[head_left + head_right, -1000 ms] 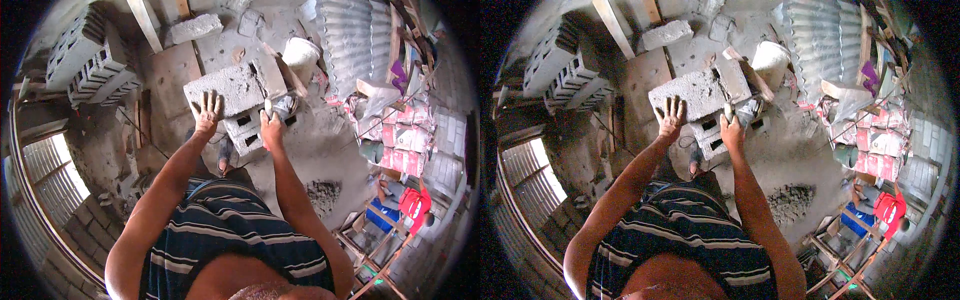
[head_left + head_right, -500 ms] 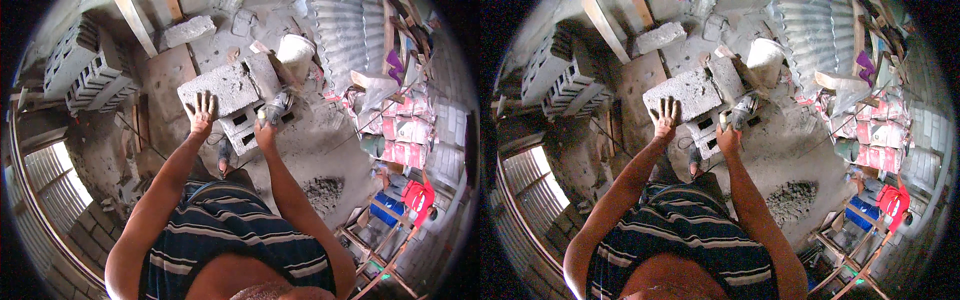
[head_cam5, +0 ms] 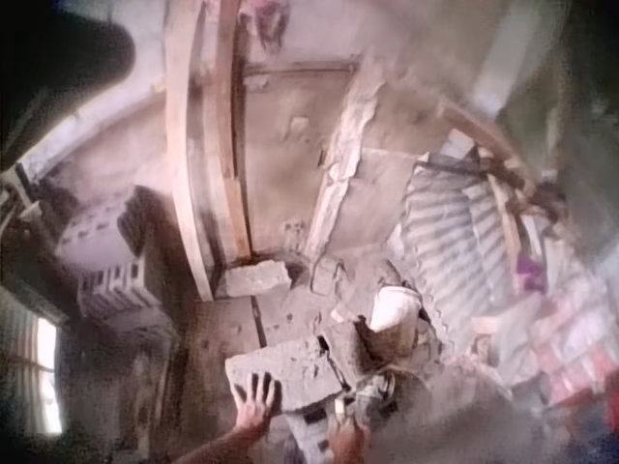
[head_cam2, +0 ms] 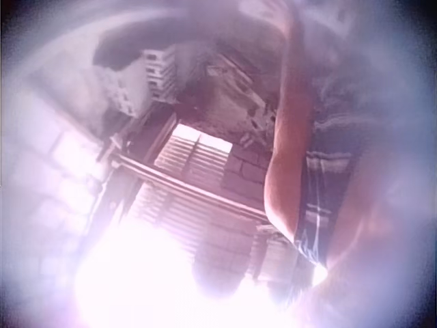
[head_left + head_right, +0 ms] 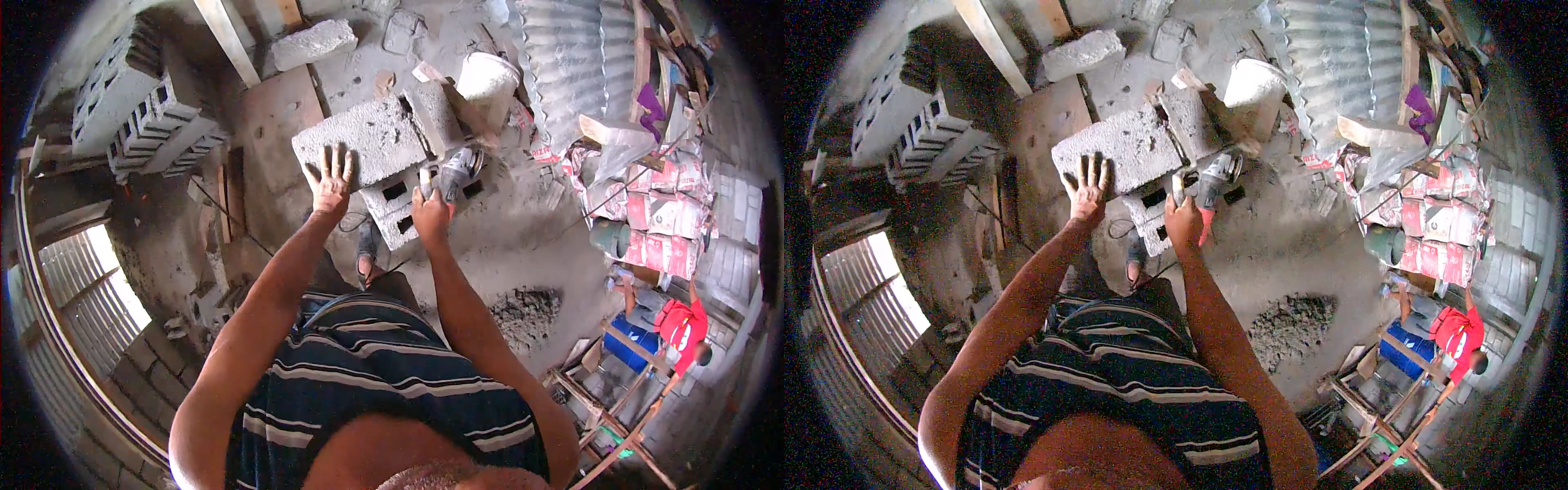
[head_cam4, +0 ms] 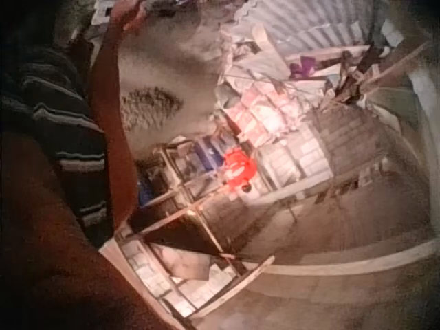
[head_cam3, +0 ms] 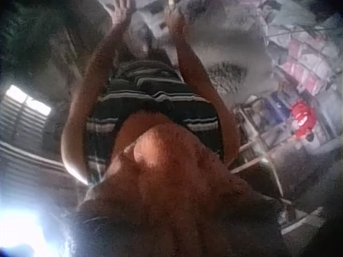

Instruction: The person uses a handheld angle grinder to cut and shape the edges of a concrete block, then uses a trowel to apply mortar or plaster to the block surfaces.

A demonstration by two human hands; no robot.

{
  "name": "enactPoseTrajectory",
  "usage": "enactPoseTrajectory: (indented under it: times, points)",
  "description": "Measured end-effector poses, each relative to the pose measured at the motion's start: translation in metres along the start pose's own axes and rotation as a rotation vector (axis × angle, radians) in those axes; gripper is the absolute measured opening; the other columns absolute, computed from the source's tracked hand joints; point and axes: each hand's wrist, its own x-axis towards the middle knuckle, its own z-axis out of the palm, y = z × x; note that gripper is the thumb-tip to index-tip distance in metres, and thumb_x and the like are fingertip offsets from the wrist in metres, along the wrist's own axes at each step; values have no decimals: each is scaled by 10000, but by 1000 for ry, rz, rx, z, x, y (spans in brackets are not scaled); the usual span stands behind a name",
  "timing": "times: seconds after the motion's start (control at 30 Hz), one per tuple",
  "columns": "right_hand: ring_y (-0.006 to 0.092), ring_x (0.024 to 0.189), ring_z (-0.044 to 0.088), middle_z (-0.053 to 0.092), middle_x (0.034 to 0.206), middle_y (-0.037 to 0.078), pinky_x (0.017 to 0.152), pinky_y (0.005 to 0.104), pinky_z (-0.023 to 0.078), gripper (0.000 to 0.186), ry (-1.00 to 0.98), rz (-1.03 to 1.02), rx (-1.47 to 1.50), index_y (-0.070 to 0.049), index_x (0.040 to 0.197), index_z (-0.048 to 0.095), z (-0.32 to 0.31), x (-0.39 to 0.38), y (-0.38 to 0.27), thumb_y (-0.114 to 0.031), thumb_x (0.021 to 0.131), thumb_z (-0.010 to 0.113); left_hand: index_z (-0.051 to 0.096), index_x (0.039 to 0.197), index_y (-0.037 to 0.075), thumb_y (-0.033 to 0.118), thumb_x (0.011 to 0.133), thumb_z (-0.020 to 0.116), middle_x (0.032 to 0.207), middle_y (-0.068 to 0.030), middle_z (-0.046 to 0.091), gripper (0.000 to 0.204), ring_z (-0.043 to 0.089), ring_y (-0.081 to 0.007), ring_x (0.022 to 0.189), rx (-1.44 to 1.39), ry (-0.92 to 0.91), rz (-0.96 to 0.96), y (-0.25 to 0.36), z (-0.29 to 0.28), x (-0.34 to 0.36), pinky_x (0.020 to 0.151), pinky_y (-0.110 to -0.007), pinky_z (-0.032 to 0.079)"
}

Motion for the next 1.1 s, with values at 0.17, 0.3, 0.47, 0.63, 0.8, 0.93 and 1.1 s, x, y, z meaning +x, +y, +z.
enactPoseTrajectory:
  times: [0.17, 0.3, 0.47, 0.63, 0.8, 0.93, 1.1]
  points:
    - [453, 683, 626, 618, 727, 266, 600, 501, 486, 356, 243, -188, 210, 15, 840, 545, -33, 17, -22, -308, 872, 692, 217, 1541, 163, 144, 897, 517, 1615, -111, 134, 711, 118, -381, 1477, -28, -72, -21, -1, -7, -4, 1056, -760, 122]
    - [421, 742, 651, 646, 793, 251, 655, 495, 516, 421, -13, -77, -51, 25, 946, 610, 19, -1, 44, -383, 862, 673, 207, 1544, 165, 135, 905, 503, 1619, -108, 117, 704, 94, -377, 1483, -33, -36, -4, 6, -10, 1, 1058, -760, 122]
    - [430, 776, 666, 664, 815, 255, 691, 498, 541, 443, -139, -16, -227, 4, 989, 629, -20, 12, 46, -416, 854, 663, 203, 1544, 166, 154, 905, 511, 1617, -106, 123, 709, 94, -378, 1482, -51, -53, -14, -1, -6, 1, 1056, -763, 112]
    - [451, 739, 648, 653, 795, 276, 652, 499, 502, 376, 5, -184, 188, 41, 1002, 597, -64, 14, 10, -294, 862, 696, 199, 1546, 171, 138, 871, 550, 1613, -111, 139, 761, 110, -391, 1477, -61, -41, -5, 0, -9, -3, 1050, -767, 121]
    - [446, 762, 648, 649, 787, 264, 676, 479, 507, 285, 235, -165, 400, 37, 942, 587, -42, 9, -14, -231, 873, 653, 222, 1542, 167, 139, 878, 543, 1616, -109, 138, 738, 119, -384, 1478, -43, -10, -8, 1, -5, -2, 1057, -761, 120]
    - [435, 739, 658, 656, 795, 250, 627, 491, 525, 374, -117, 60, -69, 9, 955, 580, 2, 8, 29, -353, 880, 636, 221, 1542, 166, 149, 885, 534, 1616, -108, 138, 729, 120, -381, 1478, -73, -1, 12, 4, -2, 4, 1058, -758, 127]
    - [437, 754, 653, 656, 812, 257, 682, 508, 513, 276, 309, -105, 366, 16, 987, 578, -49, 21, -22, -218, 872, 669, 221, 1543, 169, 158, 891, 528, 1615, -105, 142, 721, 128, -375, 1477, -10, -14, -17, -3, -2, -3, 1059, -754, 131]
